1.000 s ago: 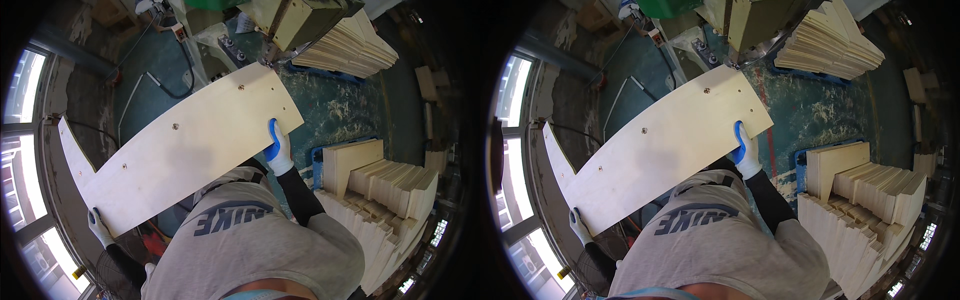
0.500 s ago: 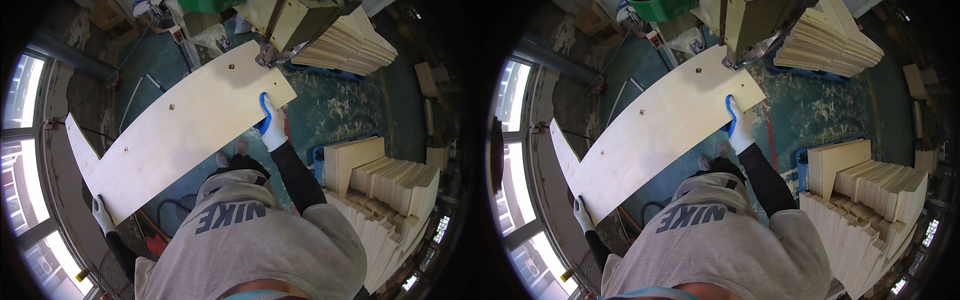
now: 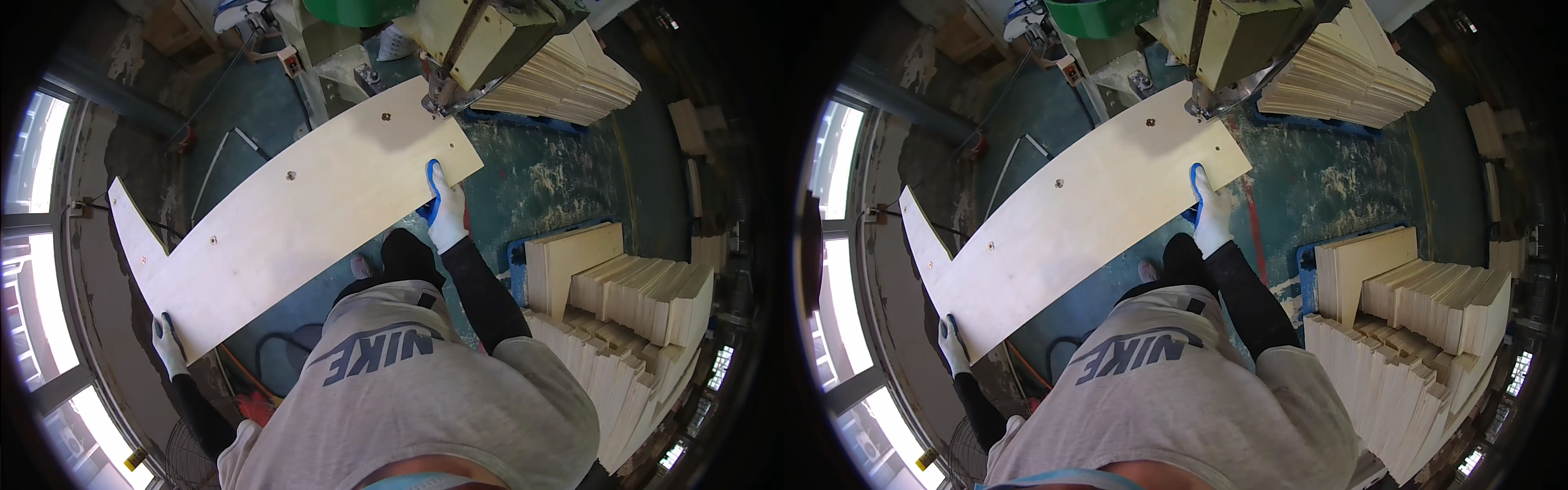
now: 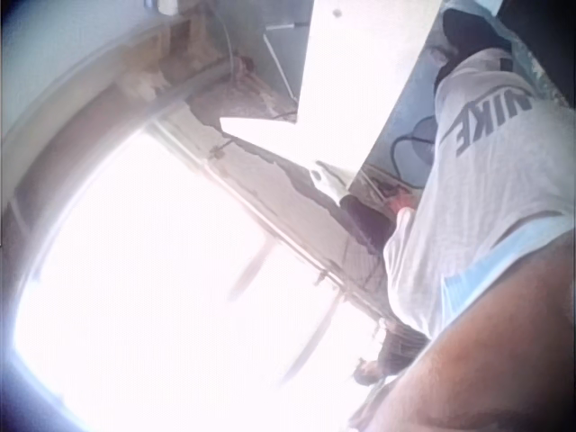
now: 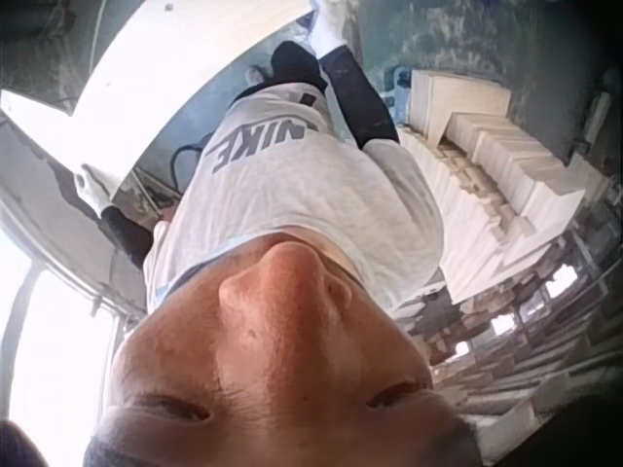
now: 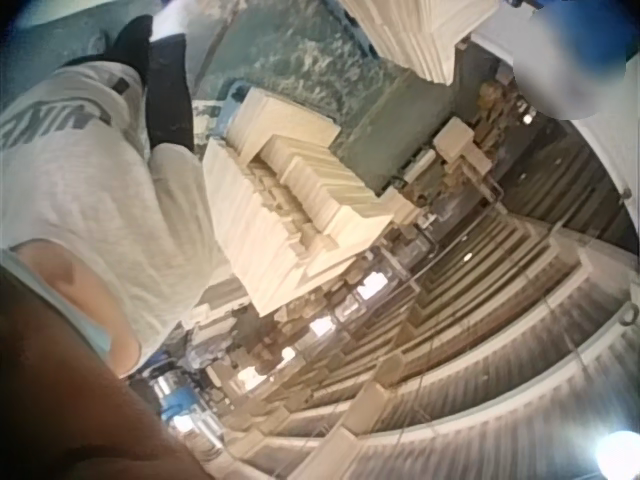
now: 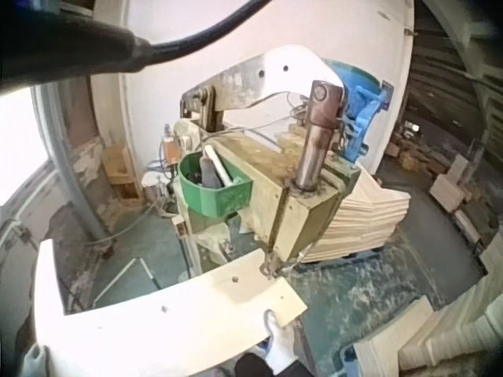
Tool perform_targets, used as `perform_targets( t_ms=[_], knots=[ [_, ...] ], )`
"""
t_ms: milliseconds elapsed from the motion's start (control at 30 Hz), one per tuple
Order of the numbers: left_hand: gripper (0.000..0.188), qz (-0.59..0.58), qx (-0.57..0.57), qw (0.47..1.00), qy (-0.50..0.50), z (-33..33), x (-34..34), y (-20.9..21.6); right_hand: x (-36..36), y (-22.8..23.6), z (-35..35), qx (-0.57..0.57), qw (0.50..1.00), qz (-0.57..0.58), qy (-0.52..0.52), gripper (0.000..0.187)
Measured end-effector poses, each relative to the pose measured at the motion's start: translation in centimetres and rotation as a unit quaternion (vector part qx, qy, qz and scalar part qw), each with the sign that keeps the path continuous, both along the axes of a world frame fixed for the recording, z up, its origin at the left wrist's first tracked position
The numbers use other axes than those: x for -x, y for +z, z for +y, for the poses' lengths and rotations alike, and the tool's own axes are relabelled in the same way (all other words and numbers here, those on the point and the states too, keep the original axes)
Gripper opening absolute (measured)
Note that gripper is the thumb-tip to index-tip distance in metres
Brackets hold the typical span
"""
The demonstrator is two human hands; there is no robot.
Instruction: The person picks up L-shaped wooden boards from a stack, positions them under the head of a punch press to create holes, and places the boards onto a separate stack on the floor.
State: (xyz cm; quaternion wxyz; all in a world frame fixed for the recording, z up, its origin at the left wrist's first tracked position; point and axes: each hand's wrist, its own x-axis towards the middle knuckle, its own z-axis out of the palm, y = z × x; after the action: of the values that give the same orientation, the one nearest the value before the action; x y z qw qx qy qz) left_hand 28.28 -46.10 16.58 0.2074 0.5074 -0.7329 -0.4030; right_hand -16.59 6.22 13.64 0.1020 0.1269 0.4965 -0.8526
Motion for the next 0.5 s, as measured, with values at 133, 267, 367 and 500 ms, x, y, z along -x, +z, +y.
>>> perform_targets(
  t_ms=[133, 267, 367, 500],
  knots=[
    [0.050, -0.017, 0.001, 1.000, 0.014, -1.6, 0.7, 0.9, -1.6, 0.4, -1.1, -0.034, 0.999, 0.037, -0.008, 0.044],
    [0.048, -0.004, 0.012, 1.000, 0.009, -0.8, 3.5, 2.3, -2.8, 0.4, -2.1, -0.053, 0.999, 0.002, -0.004, 0.034],
    [0.047, -0.006, 0.032, 0.999, 0.012, -2.6, 2.8, 1.8, -2.7, 0.8, -2.1, -0.051, 0.998, 0.002, 0.019, 0.030],
    [0.041, 0.034, 0.071, 0.997, 0.021, -2.6, 2.5, 1.0, -2.7, 1.2, -2.2, -0.056, 0.998, -0.020, 0.018, 0.031]
  ],
)
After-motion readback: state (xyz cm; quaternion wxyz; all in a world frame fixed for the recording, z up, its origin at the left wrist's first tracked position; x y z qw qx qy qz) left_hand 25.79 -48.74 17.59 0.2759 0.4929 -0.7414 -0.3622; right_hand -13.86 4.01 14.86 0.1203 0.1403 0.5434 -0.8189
